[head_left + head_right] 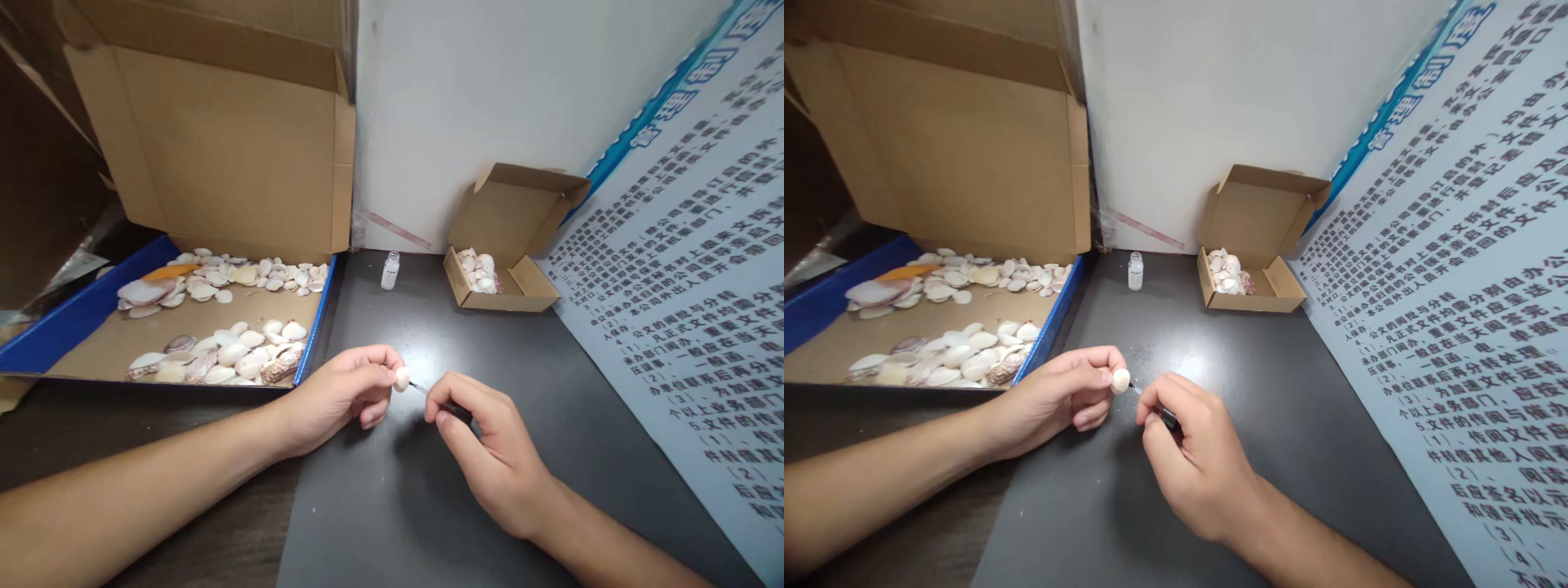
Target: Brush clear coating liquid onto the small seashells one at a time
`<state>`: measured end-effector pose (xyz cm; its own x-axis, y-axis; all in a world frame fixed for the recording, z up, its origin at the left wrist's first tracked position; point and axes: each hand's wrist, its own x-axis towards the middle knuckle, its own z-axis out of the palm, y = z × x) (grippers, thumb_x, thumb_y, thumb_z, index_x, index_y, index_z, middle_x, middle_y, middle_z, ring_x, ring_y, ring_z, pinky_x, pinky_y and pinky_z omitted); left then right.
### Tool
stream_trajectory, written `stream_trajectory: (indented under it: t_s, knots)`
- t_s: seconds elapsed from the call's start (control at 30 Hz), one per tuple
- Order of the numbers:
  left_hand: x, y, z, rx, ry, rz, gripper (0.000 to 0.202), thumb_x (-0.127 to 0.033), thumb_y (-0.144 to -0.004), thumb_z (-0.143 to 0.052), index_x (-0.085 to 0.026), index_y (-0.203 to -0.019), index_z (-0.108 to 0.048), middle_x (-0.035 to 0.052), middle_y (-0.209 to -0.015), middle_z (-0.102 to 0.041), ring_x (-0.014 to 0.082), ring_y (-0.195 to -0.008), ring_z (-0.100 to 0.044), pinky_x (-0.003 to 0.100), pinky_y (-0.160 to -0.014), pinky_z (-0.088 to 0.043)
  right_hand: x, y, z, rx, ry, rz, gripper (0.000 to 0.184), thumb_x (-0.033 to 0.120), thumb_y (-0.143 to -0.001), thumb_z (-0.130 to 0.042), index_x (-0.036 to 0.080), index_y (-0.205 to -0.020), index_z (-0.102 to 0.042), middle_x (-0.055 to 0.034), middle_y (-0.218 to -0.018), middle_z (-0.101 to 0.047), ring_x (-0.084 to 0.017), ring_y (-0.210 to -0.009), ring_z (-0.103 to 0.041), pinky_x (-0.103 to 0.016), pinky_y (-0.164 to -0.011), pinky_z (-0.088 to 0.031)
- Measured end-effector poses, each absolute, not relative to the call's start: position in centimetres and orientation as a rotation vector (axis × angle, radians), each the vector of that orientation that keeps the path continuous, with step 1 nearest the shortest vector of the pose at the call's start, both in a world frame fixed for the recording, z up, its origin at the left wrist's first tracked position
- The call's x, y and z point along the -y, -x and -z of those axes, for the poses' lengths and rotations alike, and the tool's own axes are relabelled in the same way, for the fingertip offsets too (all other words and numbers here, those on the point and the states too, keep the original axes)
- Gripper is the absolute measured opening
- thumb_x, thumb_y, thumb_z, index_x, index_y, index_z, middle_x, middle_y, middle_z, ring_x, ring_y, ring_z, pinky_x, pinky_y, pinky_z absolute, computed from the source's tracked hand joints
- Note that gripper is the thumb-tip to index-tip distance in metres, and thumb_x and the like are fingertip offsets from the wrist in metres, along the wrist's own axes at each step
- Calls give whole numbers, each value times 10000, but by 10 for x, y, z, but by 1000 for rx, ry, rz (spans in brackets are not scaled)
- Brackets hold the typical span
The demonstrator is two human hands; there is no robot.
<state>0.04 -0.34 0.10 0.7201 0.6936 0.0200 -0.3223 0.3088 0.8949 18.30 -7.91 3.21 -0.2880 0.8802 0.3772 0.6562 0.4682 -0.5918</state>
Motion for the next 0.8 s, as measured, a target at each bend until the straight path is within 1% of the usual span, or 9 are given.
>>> stream_trajectory:
  t_s: [0.17, 0.33, 0.5, 0.63, 0.8]
  knots:
    - [3, -1, -1, -404, -1061, -689, 125, -260, -828, -599, -174, -792, -515, -70, -523, -368, 63, -451, -339, 198, -476, -284, 83, -183, -34, 2085, 1033, -448, 157, 104, -880, -419, 192, -799, -522, 27, -697, -498, -110, -625, -460, -240, -586, -348]
    - [4, 0, 0, -390, -1064, -694, 101, -242, -825, -576, -176, -790, -508, -61, -558, -394, 59, -456, -345, 198, -479, -292, 79, -184, -35, 2045, 1207, -436, 160, 95, -890, -424, 189, -799, -516, 25, -710, -500, -113, -642, -458, -243, -598, -348]
    - [3, 0, 2, -383, -1115, -682, 90, -231, -802, -571, -179, -783, -500, -71, -533, -373, 61, -446, -359, 198, -477, -289, 80, -183, -35, 2102, 1082, -483, 149, 126, -900, -419, 189, -809, -519, 22, -723, -499, -114, -638, -459, -247, -595, -353]
    - [3, -1, 2, -386, -1129, -673, 143, -265, -803, -597, -178, -778, -487, -71, -573, -384, 52, -450, -368, 199, -478, -285, 80, -183, -35, 2024, 1183, -423, 165, 117, -910, -422, 188, -803, -526, 23, -718, -496, -115, -646, -458, -247, -599, -349]
    - [3, 0, 4, -392, -1165, -670, 143, -279, -801, -587, -184, -788, -481, -74, -552, -367, 66, -458, -364, 210, -484, -251, 81, -182, -35, 2106, 1110, -480, 154, 117, -902, -420, 185, -813, -526, 14, -732, -507, -123, -649, -471, -258, -602, -358]
